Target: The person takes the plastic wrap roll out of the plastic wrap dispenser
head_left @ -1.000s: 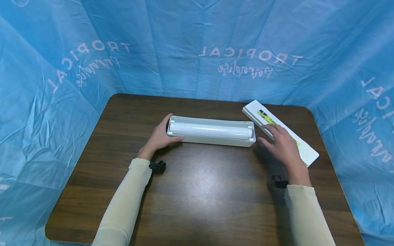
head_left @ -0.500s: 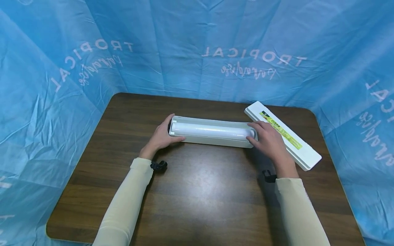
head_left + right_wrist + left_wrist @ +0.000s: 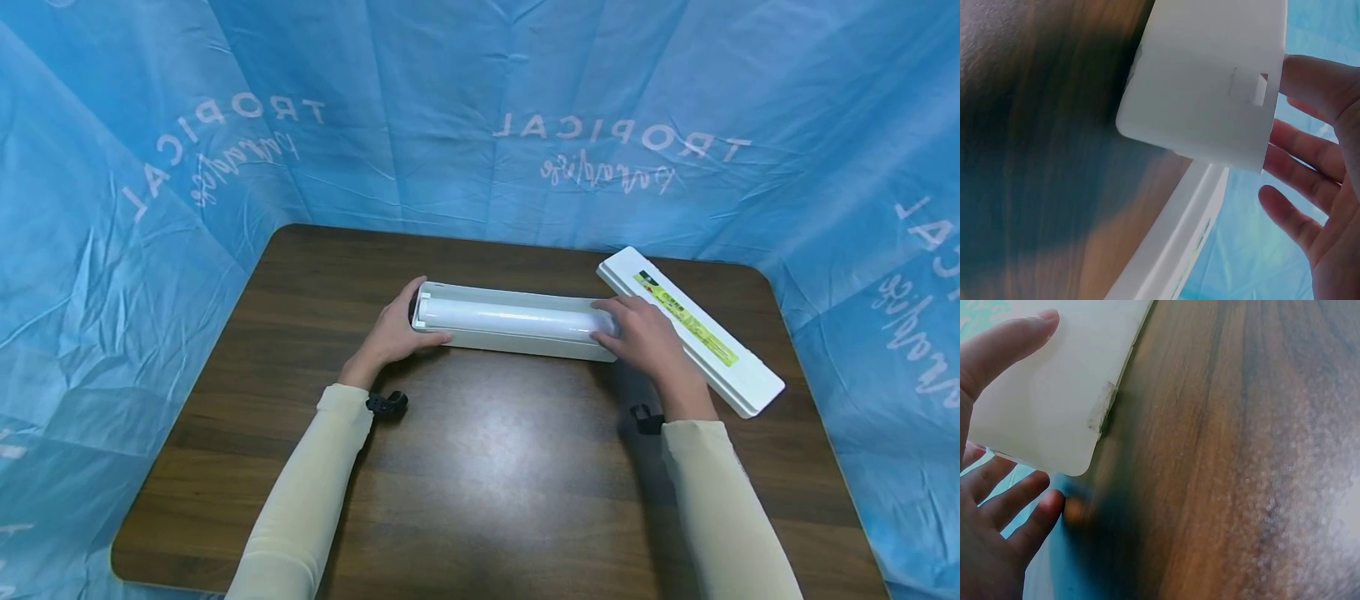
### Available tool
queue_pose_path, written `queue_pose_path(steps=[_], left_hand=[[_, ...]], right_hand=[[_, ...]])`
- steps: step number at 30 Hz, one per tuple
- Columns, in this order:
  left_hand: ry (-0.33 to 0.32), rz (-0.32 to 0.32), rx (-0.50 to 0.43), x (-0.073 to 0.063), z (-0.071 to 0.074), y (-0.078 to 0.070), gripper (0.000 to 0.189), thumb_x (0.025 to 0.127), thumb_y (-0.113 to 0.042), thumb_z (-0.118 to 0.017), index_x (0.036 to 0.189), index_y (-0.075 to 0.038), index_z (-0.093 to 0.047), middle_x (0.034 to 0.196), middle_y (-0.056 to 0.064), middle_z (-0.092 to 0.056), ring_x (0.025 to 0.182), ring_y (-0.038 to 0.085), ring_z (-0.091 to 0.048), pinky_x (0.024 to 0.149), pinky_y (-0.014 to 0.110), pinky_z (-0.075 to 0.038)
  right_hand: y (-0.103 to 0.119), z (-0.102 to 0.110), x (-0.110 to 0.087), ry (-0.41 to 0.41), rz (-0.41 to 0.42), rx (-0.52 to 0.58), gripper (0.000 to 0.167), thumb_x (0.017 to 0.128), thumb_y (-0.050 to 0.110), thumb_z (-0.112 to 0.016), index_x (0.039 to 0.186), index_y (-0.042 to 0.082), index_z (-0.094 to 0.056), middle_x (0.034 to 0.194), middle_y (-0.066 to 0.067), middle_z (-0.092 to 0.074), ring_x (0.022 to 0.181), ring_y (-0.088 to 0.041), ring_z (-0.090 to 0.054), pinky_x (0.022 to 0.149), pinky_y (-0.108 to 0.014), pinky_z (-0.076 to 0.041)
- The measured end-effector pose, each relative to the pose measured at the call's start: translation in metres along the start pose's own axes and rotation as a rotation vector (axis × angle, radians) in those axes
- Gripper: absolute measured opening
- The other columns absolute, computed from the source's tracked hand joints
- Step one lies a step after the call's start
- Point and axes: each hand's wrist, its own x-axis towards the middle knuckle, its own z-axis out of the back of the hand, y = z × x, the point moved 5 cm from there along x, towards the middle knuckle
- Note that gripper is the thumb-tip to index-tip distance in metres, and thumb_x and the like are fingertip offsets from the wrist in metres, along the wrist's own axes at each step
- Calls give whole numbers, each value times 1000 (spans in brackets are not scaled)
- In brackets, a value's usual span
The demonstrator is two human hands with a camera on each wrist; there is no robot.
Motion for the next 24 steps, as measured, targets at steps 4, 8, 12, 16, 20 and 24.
queue_pose_path(steps=[4, 8, 12, 16, 20, 24], left_hand=[[-4, 6, 1, 1, 0, 1, 111, 66, -57, -82, 153, -31, -17, 140, 6, -41, 114, 26, -47, 94, 52, -40], [-14, 8, -8, 1, 0, 1, 110, 66, -56, -83, 152, -30, -19, 139, 5, -42, 112, 25, -47, 93, 51, -40], [-9, 3, -8, 1, 0, 0, 111, 66, -57, -82, 153, -31, -18, 139, 7, -42, 112, 26, -48, 92, 51, -41], [-5, 4, -9, 1, 0, 1, 111, 66, -57, -82, 153, -33, -17, 139, 6, -42, 112, 26, -48, 92, 50, -41], [-11, 7, -15, 2, 0, 2, 110, 65, -56, -83, 152, -32, -19, 138, 5, -42, 111, 25, -47, 91, 50, -42], [-13, 12, -20, 2, 1, 3, 109, 66, -55, -83, 152, -32, -20, 137, 5, -43, 110, 25, -48, 91, 50, -42]], right_hand=[[2, 0, 5, 45, -5, -5, 56, 79, 28, -81, 128, 12, -61, 123, -11, -60, 109, -29, -53, 93, -50, -40], [4, -1, 9, 84, 12, -16, 56, 77, 29, -83, 126, 12, -62, 120, -10, -62, 101, -27, -55, 88, -48, -42], [6, -2, 15, 125, 40, -51, 56, 76, 31, -83, 125, 13, -63, 116, -9, -64, 93, -25, -56, 85, -47, -40], [4, -5, 20, 182, 35, -10, 55, 79, 31, -81, 127, 12, -62, 117, -9, -64, 93, -25, -57, 84, -48, -39], [-3, -11, 23, 255, -18, 84, 55, 82, 32, -78, 131, 15, -60, 119, -7, -62, 94, -24, -54, 81, -44, -41], [-6, -14, 25, 284, -40, 141, 57, 82, 34, -78, 133, 18, -59, 119, -5, -61, 95, -23, -52, 80, -43, -41]])
